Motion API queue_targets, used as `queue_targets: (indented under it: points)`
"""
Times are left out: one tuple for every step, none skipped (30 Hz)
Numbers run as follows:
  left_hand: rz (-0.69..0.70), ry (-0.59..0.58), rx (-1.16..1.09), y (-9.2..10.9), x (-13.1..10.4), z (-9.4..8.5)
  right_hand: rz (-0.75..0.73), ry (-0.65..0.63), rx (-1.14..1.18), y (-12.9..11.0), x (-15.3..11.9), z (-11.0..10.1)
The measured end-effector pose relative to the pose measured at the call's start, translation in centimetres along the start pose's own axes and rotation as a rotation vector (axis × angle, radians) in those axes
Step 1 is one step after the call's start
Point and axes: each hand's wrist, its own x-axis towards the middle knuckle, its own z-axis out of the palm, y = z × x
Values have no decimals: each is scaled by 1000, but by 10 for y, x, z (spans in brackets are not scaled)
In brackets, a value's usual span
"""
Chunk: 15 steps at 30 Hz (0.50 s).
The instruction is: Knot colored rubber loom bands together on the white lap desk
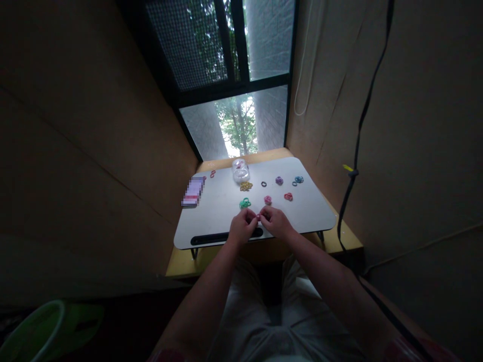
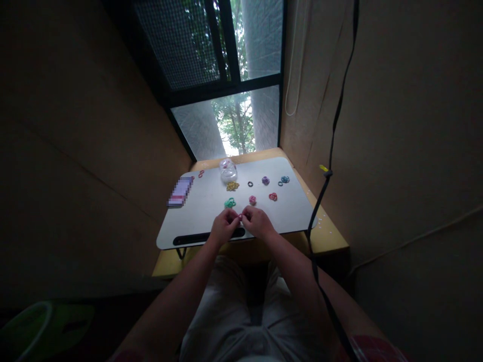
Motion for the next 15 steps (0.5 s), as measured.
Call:
queue_targets:
  points:
    - [8, -7, -1, 0, 0, 0, 3, -1, -4, 0, 0, 0]
    - [13, -13, -4, -1, 0, 0, 5, -1, -8, 0, 0, 0]
    - [13, -17, -11, -1, -1, 0, 5, -2, -10, 0, 0, 1]
    - [8, -19, -23, -2, -1, 0, 2, 0, -12, 0, 0, 1]
    - [0, -19, -37, -2, -1, 0, -1, 2, -15, 0, 0, 1]
    - [-11, -18, -51, -3, -1, 1, -4, 3, -18, 0, 0, 1]
    - [-22, -17, -61, -3, -1, 1, -6, 5, -20, 0, 0, 2]
    - [-32, -13, -65, -3, -1, 2, -8, 6, -22, 0, 0, 2]
    - [-39, -8, -60, -3, -1, 2, -9, 6, -23, 0, 0, 2]
    - [-44, -1, -45, -3, -1, 2, -11, 4, -22, 0, 0, 2]
    - [-46, 10, -20, -3, -1, 3, -13, 1, -21, 1, 0, 2]
    - [-46, 21, 11, -2, -1, 2, -18, -2, -19, 1, 0, 2]
    - [-43, 30, 44, 0, -1, 2, -24, -5, -19, 1, 0, 2]
    - [-40, 37, 76, 1, -1, 2, -31, -8, -18, 2, 0, 2]
    - [-37, 40, 102, 3, -1, 1, -38, -8, -14, 2, 0, 2]
